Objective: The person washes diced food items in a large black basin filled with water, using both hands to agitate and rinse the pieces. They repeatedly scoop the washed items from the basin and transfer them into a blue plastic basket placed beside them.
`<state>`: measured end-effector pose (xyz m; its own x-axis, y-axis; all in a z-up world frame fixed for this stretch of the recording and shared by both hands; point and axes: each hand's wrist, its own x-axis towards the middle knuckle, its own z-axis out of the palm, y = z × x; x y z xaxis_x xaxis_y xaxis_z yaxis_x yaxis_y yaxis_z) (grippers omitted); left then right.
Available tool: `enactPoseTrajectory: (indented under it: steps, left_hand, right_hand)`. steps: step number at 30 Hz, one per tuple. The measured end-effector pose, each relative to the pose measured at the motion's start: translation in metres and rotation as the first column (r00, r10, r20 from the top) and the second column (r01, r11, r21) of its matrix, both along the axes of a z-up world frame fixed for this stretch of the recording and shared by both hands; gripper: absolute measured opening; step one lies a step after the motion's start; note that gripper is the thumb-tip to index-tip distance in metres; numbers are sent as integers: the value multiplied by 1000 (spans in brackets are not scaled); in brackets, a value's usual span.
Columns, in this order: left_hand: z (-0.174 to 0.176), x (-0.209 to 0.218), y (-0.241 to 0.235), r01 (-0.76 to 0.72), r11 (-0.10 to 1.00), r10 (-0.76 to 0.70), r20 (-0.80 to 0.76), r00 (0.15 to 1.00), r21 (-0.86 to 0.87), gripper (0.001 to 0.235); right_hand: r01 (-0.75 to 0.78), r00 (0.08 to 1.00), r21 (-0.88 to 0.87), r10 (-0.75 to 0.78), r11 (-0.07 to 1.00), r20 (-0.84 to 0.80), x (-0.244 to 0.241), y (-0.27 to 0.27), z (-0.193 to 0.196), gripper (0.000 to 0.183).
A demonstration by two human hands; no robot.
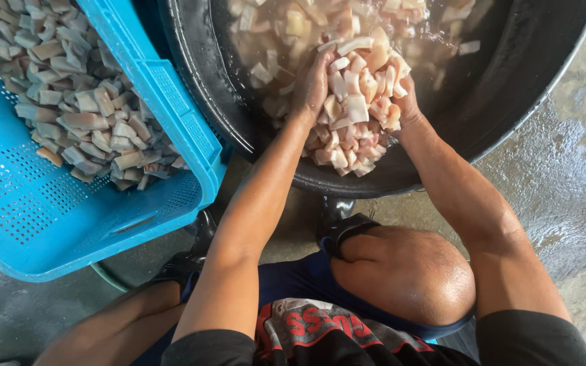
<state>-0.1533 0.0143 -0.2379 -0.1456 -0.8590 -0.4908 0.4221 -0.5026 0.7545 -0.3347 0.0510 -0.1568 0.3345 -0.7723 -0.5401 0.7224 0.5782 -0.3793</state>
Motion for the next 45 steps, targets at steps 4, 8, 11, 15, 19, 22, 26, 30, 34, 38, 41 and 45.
enactPoseTrajectory:
  steps: [4, 8, 11, 15, 19, 22, 26, 30, 34, 38, 41, 45]
  left_hand:
    - [21, -3, -9, -32, 992, 33, 0, 999, -119, 32]
    - [35, -7, -9, -106, 975, 90, -93, 992, -193, 30]
    - [45, -7, -9, -142, 961, 124, -88, 988, -236, 30]
    - [64, 3, -6, -170, 912, 192, 22, 981, -372, 32]
    - [82, 10, -5, -221, 892, 227, -32, 973, -395, 33]
    - [95, 18, -3, -240, 894, 244, -36, 969, -378, 34]
    - [99, 26, -5, -256, 878, 283, 7, 959, -405, 35]
    - [100, 32, -5, -271, 865, 312, 30, 950, -423, 35]
    - [114, 37, -3, -263, 895, 290, 21, 957, -360, 33]
    - [141, 44, -16, -262, 825, 356, 100, 929, -501, 32]
    - [164, 53, -28, -267, 787, 388, 110, 915, -556, 30]
    - [198, 69, -41, -328, 756, 424, 42, 905, -567, 31]
  right_hand:
    - [86, 996, -60, -83, 995, 44, 8, -18, 25, 58]
    - [48, 841, -245, 93, 968, 533, 1, -30, 27, 54]
    - [165, 918, 49, -172, 985, 356, 0, -43, 23, 50]
    - [117, 993, -99, -117, 988, 13, 16, -53, 38, 44]
    - [84, 996, -152, -80, 985, 37, 32, -56, 50, 42]
    - [53, 997, -207, -39, 977, 70, 43, -61, 61, 41]
    - [-44, 999, -303, 44, 952, -8, 54, -65, 73, 46]
    - [8, 997, -255, -26, 967, -66, 59, -65, 69, 45]
    - [48, 989, -176, -72, 983, -130, 65, -64, 75, 40]
    - [21, 997, -182, -34, 983, -68, 70, -79, 99, 43]
    - [-1, 996, -223, -19, 975, -89, 73, -85, 119, 44]
    - [-33, 994, -263, 5, 964, -107, 89, -103, 143, 52]
